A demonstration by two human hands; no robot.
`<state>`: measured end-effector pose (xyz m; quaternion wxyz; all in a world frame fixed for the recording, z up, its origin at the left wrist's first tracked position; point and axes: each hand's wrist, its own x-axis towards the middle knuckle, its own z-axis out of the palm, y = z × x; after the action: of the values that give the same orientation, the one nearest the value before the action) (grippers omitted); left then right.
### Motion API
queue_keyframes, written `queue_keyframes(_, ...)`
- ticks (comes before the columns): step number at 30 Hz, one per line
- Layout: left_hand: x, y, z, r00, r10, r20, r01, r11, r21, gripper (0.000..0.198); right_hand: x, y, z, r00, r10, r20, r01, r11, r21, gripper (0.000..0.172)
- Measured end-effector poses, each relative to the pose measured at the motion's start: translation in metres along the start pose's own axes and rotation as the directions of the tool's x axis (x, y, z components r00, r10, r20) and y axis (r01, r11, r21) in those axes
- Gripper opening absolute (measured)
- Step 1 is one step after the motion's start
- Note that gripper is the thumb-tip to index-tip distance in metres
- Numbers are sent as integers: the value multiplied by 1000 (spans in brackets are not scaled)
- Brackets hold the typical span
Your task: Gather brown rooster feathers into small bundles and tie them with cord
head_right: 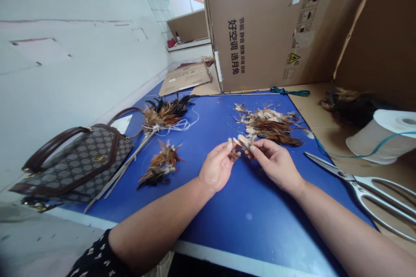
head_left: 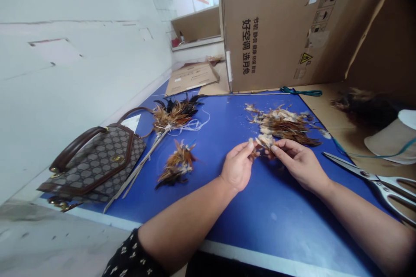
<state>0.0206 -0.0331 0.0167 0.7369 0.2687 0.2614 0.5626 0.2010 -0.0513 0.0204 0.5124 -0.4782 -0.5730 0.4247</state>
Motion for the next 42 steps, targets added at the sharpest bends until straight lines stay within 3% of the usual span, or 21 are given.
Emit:
queue_keyframes(5,1,0,-1,1000,-22,9,21,999,34,25,0,-3,3,1000,-3,30,3,1000,13,37)
queue_keyframes(11,0,-9,0,998,38,39,-43,991,128,33,-1,-4,7,998,-33,48,34,999,-7,39)
queue_keyframes(20,-2,-12,1,996,80,43,-86,987,137,30,-3,11,11,994,-87,60,96,980,-177,33)
queue_keyframes(25,-3,-15,0,996,54,77,-64,987,145,32,-4,14,11,986,-164,23,161,916,-368,29)
queue_keyframes(31,-1,-20,-4,997,57,45,-64,983,170,30,-6,11,11,965,-254,72,252,802,-541,23)
queue_keyframes(39,0,-19,-6,997,65,32,-70,977,199,31,-8,6,12,923,-314,224,385,787,-482,19)
queue_keyframes(42,1,-19,-7,997,74,-8,-71,981,181,29,-7,2,9,931,-299,211,364,816,-449,23)
